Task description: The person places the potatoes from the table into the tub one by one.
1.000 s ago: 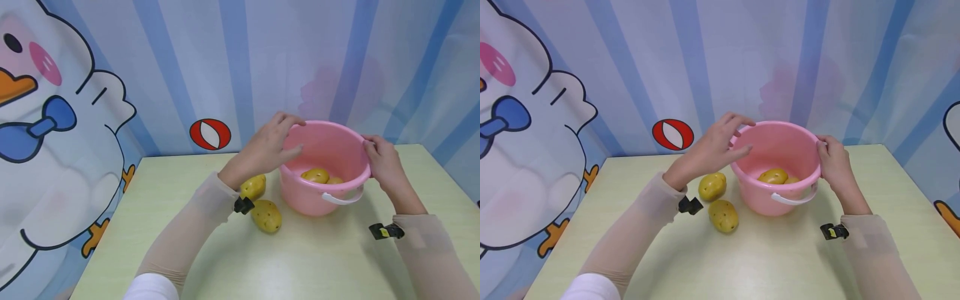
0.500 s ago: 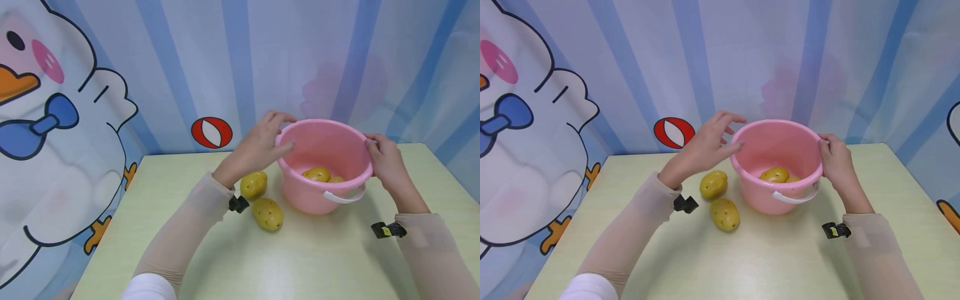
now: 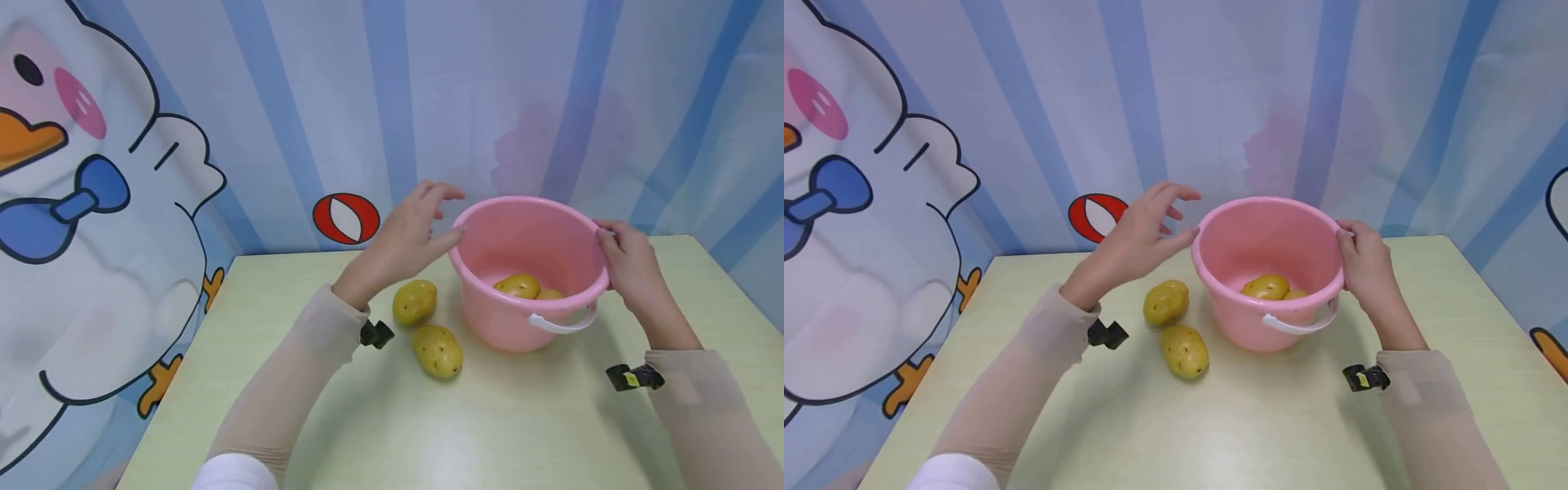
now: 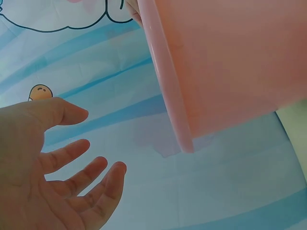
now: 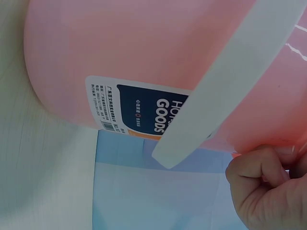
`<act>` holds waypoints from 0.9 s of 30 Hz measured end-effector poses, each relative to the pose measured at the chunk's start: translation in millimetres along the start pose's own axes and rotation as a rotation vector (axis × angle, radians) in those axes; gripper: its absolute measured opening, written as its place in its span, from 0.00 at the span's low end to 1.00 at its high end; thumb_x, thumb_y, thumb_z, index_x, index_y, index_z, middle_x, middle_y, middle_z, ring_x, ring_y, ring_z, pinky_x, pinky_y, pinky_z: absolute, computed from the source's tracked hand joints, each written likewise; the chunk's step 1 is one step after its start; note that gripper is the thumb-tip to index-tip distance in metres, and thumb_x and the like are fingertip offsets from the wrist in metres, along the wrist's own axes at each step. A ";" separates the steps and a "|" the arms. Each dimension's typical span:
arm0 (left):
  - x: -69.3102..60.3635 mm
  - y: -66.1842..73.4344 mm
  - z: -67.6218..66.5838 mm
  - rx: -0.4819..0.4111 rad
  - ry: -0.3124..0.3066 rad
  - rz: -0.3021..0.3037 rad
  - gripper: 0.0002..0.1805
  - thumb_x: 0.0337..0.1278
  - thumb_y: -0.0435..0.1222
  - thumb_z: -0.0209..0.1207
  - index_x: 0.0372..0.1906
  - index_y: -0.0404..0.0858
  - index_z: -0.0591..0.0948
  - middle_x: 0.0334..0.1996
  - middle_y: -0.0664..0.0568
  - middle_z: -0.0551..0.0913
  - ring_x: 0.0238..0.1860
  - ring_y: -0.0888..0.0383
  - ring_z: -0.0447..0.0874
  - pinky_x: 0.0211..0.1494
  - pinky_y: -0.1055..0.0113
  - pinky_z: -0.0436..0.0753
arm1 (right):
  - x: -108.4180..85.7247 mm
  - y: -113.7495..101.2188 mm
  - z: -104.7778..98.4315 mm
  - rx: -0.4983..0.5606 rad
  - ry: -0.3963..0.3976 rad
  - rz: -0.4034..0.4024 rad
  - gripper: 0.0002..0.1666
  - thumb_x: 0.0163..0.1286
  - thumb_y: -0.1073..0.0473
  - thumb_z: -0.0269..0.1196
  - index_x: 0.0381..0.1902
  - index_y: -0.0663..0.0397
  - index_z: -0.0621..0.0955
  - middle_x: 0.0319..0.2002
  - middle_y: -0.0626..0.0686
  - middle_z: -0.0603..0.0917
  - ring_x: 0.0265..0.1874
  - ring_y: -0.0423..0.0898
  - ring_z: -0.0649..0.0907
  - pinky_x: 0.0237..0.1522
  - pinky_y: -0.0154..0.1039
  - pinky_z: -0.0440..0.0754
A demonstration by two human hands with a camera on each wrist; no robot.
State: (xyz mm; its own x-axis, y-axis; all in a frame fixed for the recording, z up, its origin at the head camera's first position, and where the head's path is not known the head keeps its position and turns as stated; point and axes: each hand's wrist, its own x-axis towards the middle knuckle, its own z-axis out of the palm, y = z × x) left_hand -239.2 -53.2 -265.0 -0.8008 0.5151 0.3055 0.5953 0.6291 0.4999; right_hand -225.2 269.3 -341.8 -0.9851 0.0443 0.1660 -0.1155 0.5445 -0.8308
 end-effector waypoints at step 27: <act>-17.0 -21.9 -8.5 0.092 0.073 -0.004 0.26 0.68 0.47 0.58 0.67 0.46 0.71 0.61 0.54 0.72 0.52 0.58 0.77 0.47 0.62 0.81 | -0.9 0.1 0.9 -0.006 -0.004 0.006 0.34 0.83 0.49 0.37 0.73 0.72 0.59 0.54 0.76 0.73 0.26 0.35 0.80 0.23 0.34 0.83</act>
State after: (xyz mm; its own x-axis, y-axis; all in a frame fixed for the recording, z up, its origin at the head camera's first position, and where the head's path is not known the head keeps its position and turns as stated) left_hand -239.2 -80.7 -274.2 -0.8037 0.4710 0.3636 0.5931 0.6832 0.4260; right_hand -224.4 268.6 -342.6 -0.9863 0.0447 0.1588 -0.1086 0.5491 -0.8287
